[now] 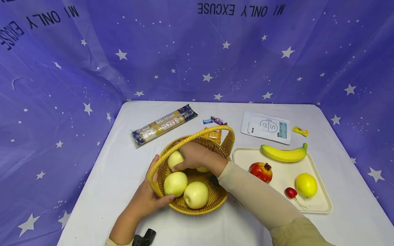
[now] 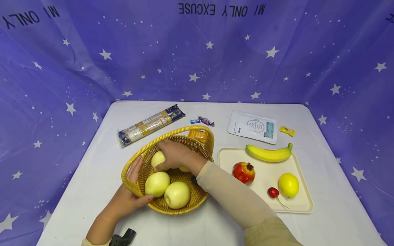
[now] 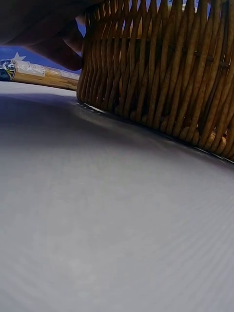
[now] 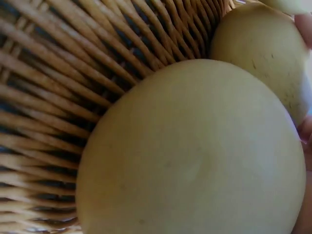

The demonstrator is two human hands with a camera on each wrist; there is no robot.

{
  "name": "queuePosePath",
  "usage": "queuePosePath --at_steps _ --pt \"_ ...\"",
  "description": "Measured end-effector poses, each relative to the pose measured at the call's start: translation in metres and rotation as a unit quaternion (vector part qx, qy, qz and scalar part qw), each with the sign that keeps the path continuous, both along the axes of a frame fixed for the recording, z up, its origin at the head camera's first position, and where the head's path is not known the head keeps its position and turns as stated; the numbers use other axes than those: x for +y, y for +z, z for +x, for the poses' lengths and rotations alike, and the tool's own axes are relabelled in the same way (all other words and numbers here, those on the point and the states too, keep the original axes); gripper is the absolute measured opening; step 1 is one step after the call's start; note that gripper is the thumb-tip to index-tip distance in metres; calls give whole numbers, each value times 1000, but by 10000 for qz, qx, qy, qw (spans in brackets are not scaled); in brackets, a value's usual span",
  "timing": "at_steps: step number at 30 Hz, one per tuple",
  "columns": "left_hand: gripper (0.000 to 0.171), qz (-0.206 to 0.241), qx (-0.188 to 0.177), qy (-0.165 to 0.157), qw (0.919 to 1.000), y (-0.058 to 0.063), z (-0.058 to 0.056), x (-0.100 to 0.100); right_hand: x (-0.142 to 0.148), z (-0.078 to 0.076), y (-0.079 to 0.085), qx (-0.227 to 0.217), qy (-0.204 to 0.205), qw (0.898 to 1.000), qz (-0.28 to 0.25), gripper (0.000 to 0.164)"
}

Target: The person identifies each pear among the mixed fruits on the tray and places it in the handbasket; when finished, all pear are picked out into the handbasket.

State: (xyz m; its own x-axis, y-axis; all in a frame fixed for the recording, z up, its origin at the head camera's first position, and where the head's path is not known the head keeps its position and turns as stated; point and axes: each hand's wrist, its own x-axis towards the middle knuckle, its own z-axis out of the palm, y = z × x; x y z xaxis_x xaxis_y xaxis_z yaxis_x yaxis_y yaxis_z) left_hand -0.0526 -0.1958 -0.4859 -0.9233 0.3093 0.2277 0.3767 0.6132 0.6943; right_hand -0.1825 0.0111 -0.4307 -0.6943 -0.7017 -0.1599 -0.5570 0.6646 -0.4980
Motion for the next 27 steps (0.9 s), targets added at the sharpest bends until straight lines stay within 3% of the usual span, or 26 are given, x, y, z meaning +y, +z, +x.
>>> queuePosePath --at_steps 7,13,20,24,27 --pt "125 -17 0 -12 10000 0 -1 0 5 1 10 44 145 9997 -187 60" --pt "127 39 -72 -10 10000 1 -1 0 30 10 46 196 -44 9986 -484 61" --pt "124 -50 -76 24 10000 1 1 0 92 40 83 471 -3 9930 -1086 48" --pt "123 -7 -77 46 10000 1 1 0 140 62 83 325 -270 9831 -1782 40" --pt "123 -10 -134 37 9999 0 2 0 173 82 67 226 -646 9748 -2123 38"
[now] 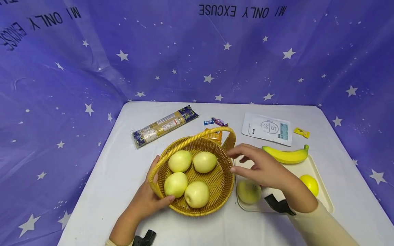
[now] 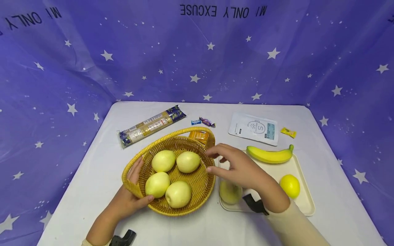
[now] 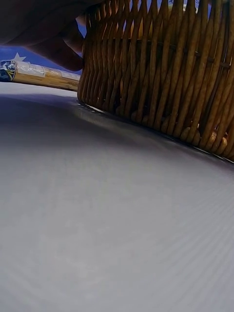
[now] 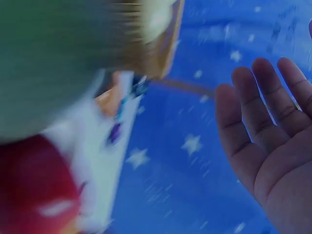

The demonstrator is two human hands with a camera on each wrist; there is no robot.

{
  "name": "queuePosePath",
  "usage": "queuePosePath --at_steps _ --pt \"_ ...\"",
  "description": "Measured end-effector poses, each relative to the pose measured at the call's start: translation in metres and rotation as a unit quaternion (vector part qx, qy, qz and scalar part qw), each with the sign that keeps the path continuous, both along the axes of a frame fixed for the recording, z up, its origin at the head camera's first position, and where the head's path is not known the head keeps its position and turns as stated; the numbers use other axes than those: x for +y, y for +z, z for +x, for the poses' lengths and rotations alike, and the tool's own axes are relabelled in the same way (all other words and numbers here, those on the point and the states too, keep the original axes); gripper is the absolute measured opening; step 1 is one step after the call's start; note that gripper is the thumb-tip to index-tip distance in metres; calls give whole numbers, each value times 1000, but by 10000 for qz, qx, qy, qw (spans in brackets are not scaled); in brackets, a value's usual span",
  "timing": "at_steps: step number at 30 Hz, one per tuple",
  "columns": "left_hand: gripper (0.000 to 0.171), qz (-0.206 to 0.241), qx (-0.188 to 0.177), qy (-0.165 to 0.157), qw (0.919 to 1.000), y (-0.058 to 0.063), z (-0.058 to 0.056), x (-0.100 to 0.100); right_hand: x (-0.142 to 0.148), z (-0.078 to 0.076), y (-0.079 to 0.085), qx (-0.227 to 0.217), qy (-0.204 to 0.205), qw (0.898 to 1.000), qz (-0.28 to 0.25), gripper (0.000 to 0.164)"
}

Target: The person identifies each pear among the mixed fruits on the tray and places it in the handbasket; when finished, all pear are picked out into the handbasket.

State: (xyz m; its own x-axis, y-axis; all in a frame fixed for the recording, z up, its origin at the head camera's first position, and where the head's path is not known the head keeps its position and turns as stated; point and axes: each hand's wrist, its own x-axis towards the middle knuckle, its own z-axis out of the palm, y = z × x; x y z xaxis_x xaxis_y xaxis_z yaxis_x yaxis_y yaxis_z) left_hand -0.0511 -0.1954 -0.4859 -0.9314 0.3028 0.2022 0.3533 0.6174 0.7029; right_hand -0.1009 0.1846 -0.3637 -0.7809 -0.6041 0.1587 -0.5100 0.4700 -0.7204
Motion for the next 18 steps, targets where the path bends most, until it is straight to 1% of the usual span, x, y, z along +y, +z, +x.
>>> queuePosePath --at_steps 2,4,7,9,12,14,16,18 --pt "122 -35 -13 1 10000 0 0 -1 17 12 -14 -57 -227 9997 -41 40" --pt "122 -67 -6 -12 10000 -1 0 -1 30 24 -28 -129 -468 9988 44 41" --pt "121 -73 26 -10 10000 -1 0 -1 41 41 -47 -152 -779 9960 411 44" --pt "122 -77 45 6 10000 -1 1 -1 44 50 -57 -46 -962 9927 728 48" --pt "123 -72 34 24 10000 -1 1 -1 43 61 -66 179 -1162 9860 1179 54" --pt "123 -77 29 19 10000 0 1 -1 42 65 -69 304 -1205 9828 1369 57" --pt "123 -81 23 7 10000 0 1 -1 41 67 -72 320 -1222 9809 1481 59" --pt "122 -98 23 1 9999 0 0 0 40 67 -74 197 -1212 9809 1508 60"
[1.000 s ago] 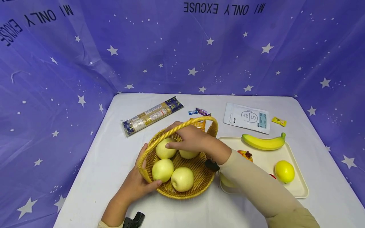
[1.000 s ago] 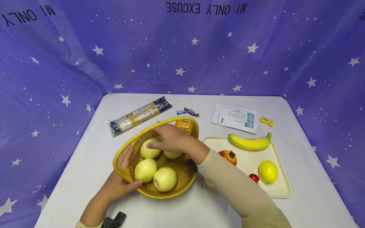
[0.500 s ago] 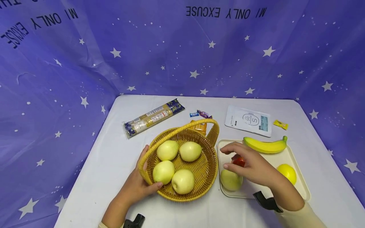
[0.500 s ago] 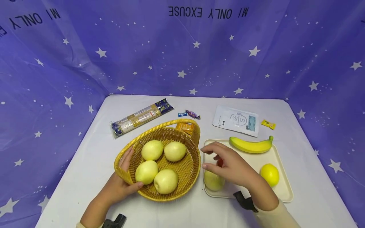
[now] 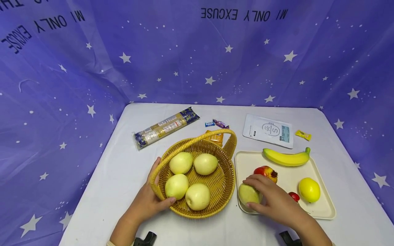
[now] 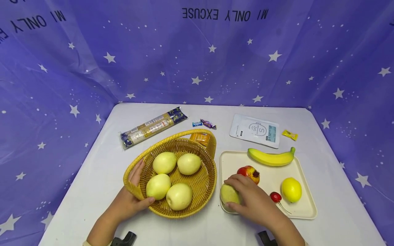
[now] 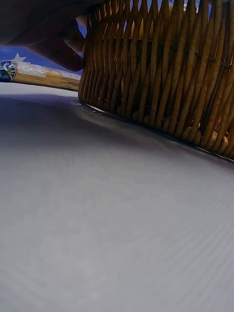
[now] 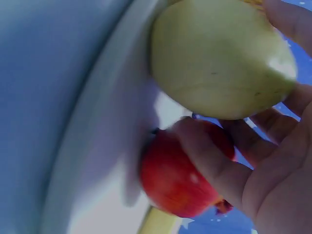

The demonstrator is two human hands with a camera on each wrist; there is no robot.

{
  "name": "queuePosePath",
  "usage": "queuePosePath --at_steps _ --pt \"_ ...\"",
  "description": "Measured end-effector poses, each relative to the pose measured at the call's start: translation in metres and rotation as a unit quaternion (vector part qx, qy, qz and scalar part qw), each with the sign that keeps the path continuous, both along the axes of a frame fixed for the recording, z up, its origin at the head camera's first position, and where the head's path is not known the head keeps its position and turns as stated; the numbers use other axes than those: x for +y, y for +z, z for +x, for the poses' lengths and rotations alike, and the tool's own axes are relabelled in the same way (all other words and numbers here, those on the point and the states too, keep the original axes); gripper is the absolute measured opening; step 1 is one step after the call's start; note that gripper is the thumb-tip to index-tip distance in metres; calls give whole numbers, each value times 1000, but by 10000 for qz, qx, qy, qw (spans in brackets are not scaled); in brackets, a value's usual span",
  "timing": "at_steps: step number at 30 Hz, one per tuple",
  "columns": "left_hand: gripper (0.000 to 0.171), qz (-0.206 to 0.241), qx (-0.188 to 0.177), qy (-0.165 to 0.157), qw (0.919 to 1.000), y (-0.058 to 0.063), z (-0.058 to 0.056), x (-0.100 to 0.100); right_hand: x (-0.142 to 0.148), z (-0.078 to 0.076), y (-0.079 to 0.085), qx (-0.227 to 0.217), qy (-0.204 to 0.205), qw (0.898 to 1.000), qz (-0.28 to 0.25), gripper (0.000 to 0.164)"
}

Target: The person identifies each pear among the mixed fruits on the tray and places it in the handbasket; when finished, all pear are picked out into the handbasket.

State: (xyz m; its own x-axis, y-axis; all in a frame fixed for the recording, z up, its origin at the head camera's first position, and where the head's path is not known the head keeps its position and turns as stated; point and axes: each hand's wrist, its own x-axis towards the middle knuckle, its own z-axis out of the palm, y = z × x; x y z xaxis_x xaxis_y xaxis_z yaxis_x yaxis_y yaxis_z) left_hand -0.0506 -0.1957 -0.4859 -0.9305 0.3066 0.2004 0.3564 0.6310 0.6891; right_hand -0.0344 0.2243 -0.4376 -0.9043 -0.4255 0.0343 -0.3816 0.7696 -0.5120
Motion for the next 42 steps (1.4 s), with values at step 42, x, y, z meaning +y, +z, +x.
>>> queuePosePath --at_steps 42 --pt "118 -83 108 -41 9999 -1 1 -2 -79 -75 51 -390 1899 9810 51 64"
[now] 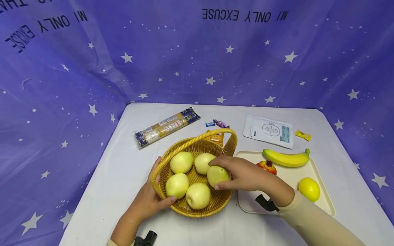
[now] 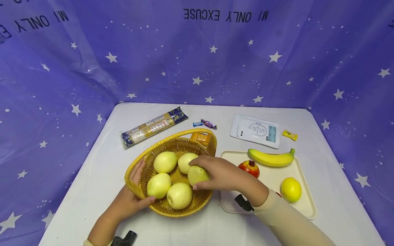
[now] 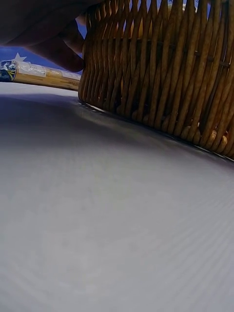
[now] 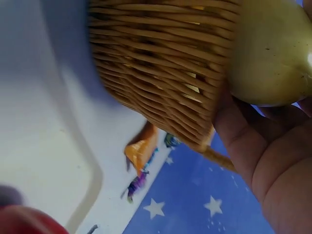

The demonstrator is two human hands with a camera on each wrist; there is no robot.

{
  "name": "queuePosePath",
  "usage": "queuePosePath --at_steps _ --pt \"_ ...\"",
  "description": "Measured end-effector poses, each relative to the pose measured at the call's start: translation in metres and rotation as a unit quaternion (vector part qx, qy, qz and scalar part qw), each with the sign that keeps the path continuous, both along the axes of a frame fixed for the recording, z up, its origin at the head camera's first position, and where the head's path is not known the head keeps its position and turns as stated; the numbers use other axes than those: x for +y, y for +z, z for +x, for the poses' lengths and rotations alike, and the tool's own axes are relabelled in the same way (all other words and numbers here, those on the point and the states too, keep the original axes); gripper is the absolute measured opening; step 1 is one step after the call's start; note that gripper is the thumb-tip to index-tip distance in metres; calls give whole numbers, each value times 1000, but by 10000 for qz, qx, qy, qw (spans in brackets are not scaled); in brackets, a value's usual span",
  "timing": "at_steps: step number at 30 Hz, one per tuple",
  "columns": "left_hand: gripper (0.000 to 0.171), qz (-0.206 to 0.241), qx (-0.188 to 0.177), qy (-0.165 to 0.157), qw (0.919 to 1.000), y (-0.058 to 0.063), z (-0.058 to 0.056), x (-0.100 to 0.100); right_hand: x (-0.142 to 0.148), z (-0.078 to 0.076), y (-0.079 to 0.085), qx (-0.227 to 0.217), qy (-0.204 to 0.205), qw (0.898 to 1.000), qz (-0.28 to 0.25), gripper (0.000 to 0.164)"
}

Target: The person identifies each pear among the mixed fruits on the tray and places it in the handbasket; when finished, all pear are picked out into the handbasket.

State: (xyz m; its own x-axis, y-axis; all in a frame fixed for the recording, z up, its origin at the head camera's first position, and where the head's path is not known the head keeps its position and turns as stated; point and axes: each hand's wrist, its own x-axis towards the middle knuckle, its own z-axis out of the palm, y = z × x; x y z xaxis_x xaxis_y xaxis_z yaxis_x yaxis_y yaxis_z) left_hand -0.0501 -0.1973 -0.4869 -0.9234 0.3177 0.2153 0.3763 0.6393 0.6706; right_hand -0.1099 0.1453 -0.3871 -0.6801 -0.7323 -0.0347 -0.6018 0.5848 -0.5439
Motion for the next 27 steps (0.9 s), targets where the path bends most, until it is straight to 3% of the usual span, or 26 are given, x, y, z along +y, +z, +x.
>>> queuePosePath --at_steps 14,27 --pt "115 -55 33 12 10000 0 -2 0 -18 -8 -2 -218 378 9973 587 60" --pt "118 -28 -44 44 10000 1 -4 0 -27 -4 -15 535 638 9930 833 60"
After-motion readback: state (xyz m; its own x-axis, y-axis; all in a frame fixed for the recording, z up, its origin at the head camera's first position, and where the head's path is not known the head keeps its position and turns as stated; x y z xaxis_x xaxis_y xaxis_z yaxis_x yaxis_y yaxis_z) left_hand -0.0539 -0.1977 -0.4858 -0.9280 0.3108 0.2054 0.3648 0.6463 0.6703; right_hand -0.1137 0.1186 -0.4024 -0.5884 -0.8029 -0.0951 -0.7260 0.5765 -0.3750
